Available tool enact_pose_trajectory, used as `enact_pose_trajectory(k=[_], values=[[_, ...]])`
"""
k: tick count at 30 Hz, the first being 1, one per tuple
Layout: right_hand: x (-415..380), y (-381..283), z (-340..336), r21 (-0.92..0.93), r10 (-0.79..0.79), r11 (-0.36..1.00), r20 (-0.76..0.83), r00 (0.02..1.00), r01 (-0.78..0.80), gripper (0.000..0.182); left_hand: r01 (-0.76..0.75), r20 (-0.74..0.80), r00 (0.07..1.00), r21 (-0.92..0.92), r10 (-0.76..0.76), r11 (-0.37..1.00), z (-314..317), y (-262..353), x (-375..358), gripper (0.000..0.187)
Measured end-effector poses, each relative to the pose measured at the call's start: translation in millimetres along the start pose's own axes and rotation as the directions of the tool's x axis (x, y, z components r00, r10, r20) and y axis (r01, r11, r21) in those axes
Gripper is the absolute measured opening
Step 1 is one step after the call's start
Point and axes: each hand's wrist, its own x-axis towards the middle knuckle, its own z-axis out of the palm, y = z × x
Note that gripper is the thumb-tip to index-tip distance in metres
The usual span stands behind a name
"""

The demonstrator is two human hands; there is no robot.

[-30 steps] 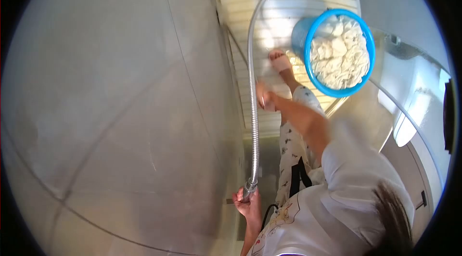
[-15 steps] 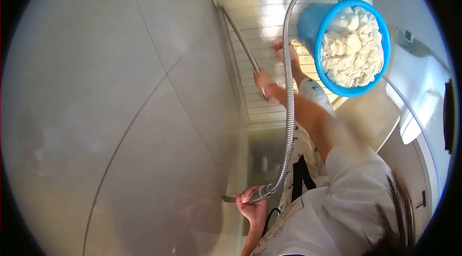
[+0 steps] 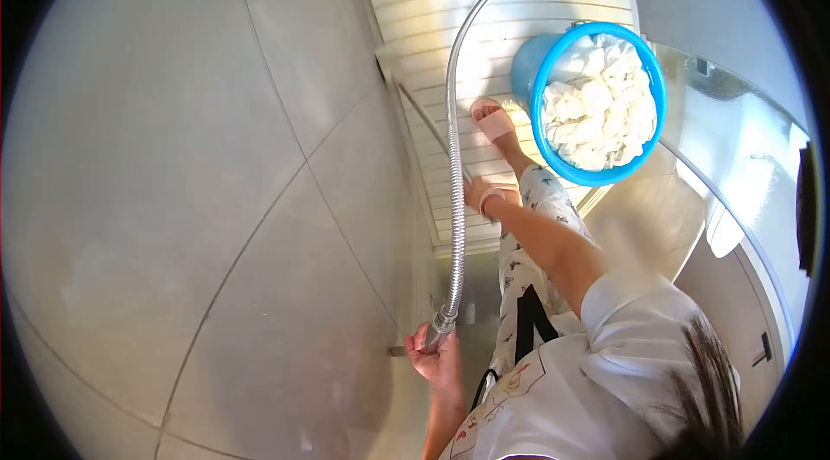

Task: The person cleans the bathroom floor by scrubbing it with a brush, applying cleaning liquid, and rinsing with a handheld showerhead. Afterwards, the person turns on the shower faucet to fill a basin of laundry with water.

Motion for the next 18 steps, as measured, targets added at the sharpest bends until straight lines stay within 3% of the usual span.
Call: enact_pose_trajectory(k=[1, 3, 5, 6, 8, 13, 15, 16, 18], values=[[-59.8, -38.3, -52.6, 0.212, 0.17, 0.961, 0.065, 0.983, -0.18, 0.038, -0.046, -0.013, 0.999, 0.048, 0.046, 0.998, 3.4, -1.9, -1.1, 0.027], [-53.3, -62.1, -78.1, 0.134, -0.037, 0.991, 0.041, 0.998, 0.031, 0.035, -0.031, -0.087, 0.996, -0.024, 0.029, 0.999, 10.5, -6.4, -5.0, 0.028], [8.4, -70.0, -71.2, 0.303, -0.109, 0.948, 0.013, 0.994, 0.1, 0.037, -0.011, -0.109, 0.994, -0.092, 0.001, 0.996, 12.3, -2.7, -6.7, 0.028], [46.2, -73.6, -65.6, 0.43, -0.058, 0.896, -0.123, 0.991, 0.106, 0.037, 0.015, -0.091, 0.995, -0.128, -0.027, 0.992, 9.1, 1.4, -6.4, 0.028], [106.6, -92.9, -124.8, 0.533, -0.172, 0.813, -0.165, 0.971, 0.235, 0.034, 0.023, -0.081, 0.996, -0.162, -0.036, 0.986, 6.0, 7.3, -0.7, 0.028], [151.9, -69.9, -169.0, 0.586, -0.365, 0.649, -0.319, 0.875, 0.485, 0.017, -0.051, -0.093, 0.995, -0.154, 0.037, 0.987, -2.9, 19.3, 14.6, 0.028], [129.0, -50.0, -138.0, 0.77, -0.152, 0.594, -0.176, 0.973, 0.232, 0.014, 0.008, -0.061, 0.998, -0.168, -0.018, 0.986, -0.4, 11.8, 11.4, 0.027], [111.3, -35.4, -107.5, 0.712, -0.066, 0.684, -0.155, 0.986, 0.158, 0.017, 0.046, -0.038, 0.998, -0.169, -0.054, 0.985, 4.0, 6.5, 10.1, 0.027], [57.1, -2.6, -7.2, 0.295, 0.08, 0.955, -0.13, 0.988, -0.039, 0.029, 0.016, -0.029, 0.999, -0.108, -0.019, 0.994, 7.2, 3.1, 6.3, 0.025]])
